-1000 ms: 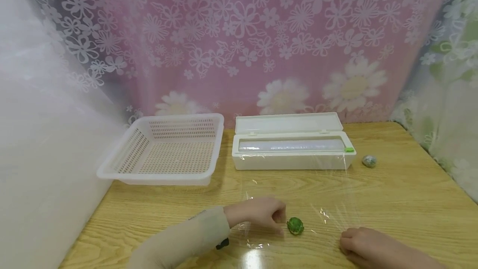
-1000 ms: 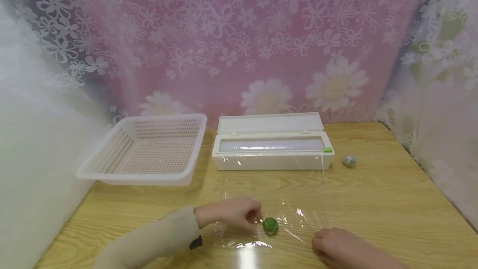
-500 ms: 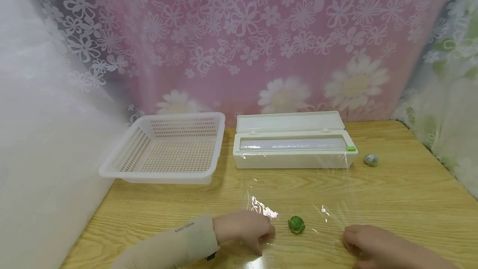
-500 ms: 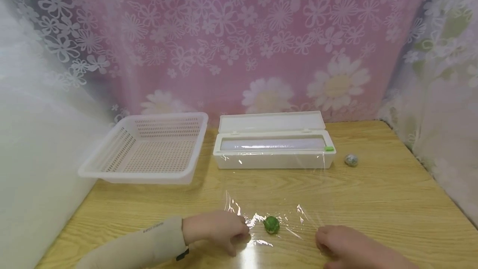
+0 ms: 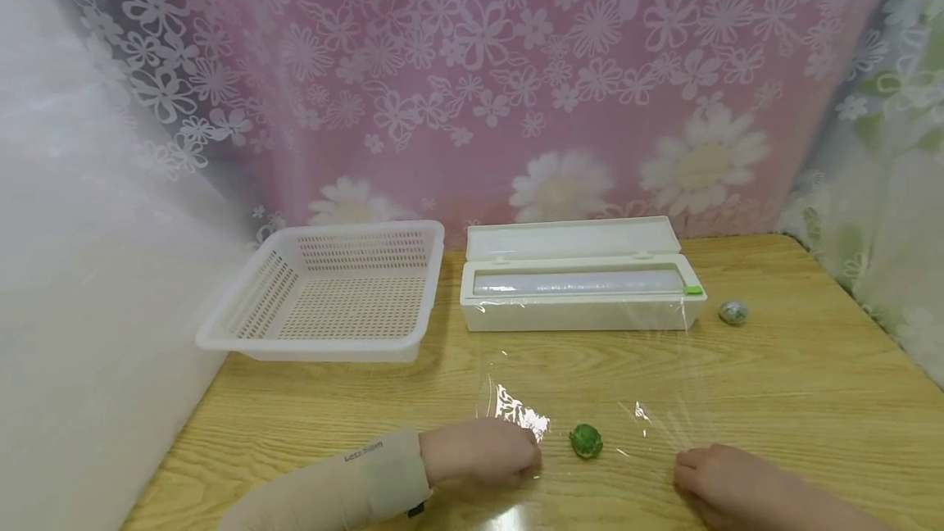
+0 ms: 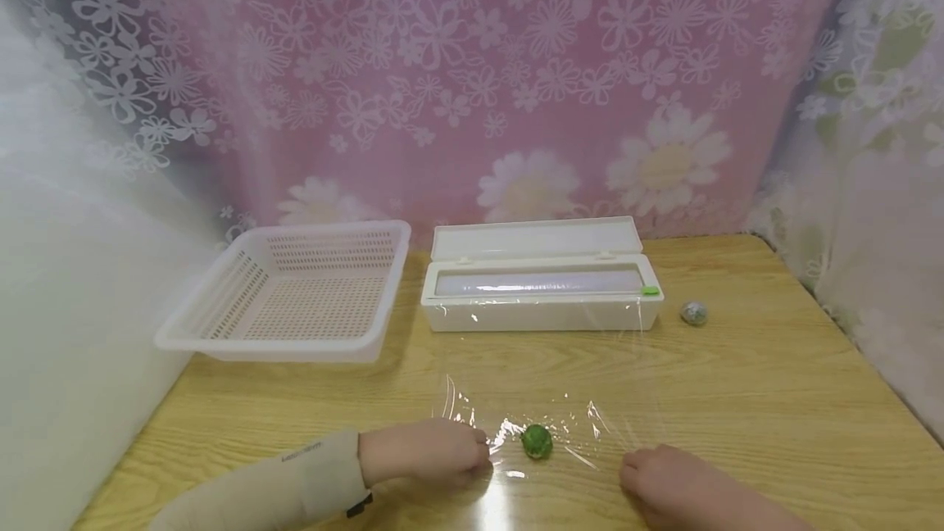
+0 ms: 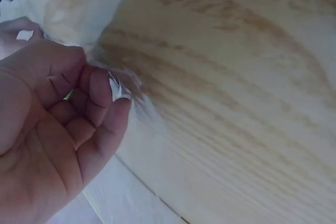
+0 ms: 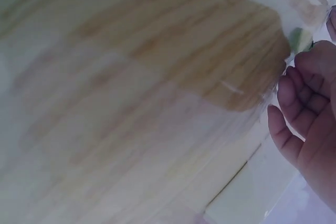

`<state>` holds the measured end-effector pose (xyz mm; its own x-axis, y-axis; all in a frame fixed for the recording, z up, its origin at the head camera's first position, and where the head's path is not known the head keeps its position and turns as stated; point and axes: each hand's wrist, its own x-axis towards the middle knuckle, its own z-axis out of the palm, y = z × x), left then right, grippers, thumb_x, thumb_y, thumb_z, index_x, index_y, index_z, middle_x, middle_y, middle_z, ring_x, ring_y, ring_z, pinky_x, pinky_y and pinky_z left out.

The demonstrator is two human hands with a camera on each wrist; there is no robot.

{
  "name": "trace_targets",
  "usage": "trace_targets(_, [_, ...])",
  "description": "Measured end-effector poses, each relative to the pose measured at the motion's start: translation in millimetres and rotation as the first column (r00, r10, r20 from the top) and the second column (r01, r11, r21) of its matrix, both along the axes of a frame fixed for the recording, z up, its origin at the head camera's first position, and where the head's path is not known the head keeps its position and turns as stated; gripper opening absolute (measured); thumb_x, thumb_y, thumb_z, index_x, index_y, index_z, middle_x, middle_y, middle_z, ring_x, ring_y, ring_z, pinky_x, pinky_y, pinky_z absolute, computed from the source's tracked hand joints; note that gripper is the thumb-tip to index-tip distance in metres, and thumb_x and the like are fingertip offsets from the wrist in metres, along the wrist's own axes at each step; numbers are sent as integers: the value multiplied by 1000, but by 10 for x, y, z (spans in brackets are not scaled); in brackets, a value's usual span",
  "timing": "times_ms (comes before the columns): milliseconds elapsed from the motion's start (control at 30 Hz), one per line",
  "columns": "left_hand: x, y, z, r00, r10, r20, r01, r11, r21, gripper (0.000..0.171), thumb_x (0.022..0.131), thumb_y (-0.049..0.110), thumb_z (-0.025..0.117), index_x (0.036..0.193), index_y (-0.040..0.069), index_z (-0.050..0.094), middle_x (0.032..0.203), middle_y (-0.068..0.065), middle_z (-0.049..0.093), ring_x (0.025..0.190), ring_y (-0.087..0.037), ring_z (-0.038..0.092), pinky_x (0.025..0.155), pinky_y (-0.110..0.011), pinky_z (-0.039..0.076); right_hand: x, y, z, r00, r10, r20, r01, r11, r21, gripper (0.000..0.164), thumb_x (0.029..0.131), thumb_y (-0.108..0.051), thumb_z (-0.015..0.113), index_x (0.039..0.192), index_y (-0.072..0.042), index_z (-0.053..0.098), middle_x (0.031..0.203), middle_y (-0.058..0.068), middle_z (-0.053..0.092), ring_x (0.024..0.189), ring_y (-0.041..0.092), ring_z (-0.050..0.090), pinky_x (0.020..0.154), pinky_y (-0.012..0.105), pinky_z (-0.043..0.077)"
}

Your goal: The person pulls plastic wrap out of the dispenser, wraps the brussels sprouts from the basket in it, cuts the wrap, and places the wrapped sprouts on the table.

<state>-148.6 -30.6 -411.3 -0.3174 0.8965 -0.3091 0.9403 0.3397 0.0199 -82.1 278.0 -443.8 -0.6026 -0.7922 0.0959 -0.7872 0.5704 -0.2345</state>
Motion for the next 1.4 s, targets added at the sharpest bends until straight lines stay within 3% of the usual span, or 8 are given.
trace_targets(100, [-39, -21, 17, 999, 15, 33, -16, 999, 28, 10, 83, 14, 57, 74, 18, 53, 73, 12, 48, 64, 0, 44, 57, -11, 37, 0, 29, 35, 996, -44, 73, 47, 998, -36, 27, 76, -5, 63, 70, -24, 45, 70, -22, 32, 55, -5, 28, 44, 13, 29])
trace_targets(333, [-206, -82, 70, 983, 7, 186, -39, 986, 164, 12, 81, 6, 57, 74, 14, 50, 66, 11, 39, 60, 0, 37, 52, -8, 31, -72, 112, 120, 996, -47, 75, 56, 992, -116, 30, 74, -1, 63, 72, -25, 45, 71, -22, 31, 56, -7, 29, 44, 10, 28])
trace_targets(500, [-154, -111, 52, 985, 39, 167, -55, 995, 87, 20, 76, 17, 65, 70, 15, 46, 63, 10, 36, 58, -2, 35, 50, -12, 29, -26, 129, 144, 973, -106, 207, 110, 994, -12, 27, 73, -9, 66, 75, -26, 46, 70, -21, 33, 55, -5, 30, 43, 15, 30])
trace_targets(667, [-58, -111, 4, 999, 31, 22, -31, 999, 4, 20, 73, 22, 68, 69, 18, 49, 70, 11, 43, 61, -2, 40, 53, -14, 35, 33, 38, 54, 997, -13, -79, 17, 998, 60, 28, 68, -13, 70, 67, -24, 44, 68, -19, 31, 53, -3, 27, 41, 16, 26])
trace_targets(900, [-33, -91, -6, 996, 1, -88, -1, 1000, 0, 11, 85, 17, 57, 75, 21, 57, 77, 12, 53, 67, -1, 49, 59, -13, 41, 37, -34, -52, 931, 4, -366, 16, 999, 51, 34, 49, -9, 72, 60, -21, 41, 62, -12, 32, 50, 1, 29, 41, 18, 21])
trace_targets(1067, [-117, -117, 50, 998, 59, 20, -60, 994, 88, 10, 80, 11, 59, 75, 18, 53, 72, 11, 45, 63, -1, 43, 54, -12, 37, 31, 19, -49, 957, -65, -283, 48, 997, -65, 34, 55, -4, 67, 60, -23, 39, 63, -18, 30, 49, -3, 24, 40, 13, 22])
trace_targets(1267, [-294, -143, 104, 978, 96, 186, -139, 962, 233, 18, 76, 4, 57, 70, 17, 45, 64, 10, 39, 57, -1, 37, 50, -11, 31, -74, 134, 93, 998, -61, -35, 56, 990, -129, 34, 64, 2, 64, 69, -24, 43, 68, -22, 31, 55, -7, 28, 44, 8, 23])
trace_targets(1400, [-373, -153, 89, 962, 128, 243, -194, 942, 272, 17, 79, 3, 56, 71, 15, 47, 63, 10, 41, 58, -1, 38, 51, -11, 32, -136, 183, 185, 973, -110, 205, 138, 982, -131, 29, 76, 0, 62, 74, -23, 45, 66, -22, 34, 55, -7, 30, 43, 13, 28])
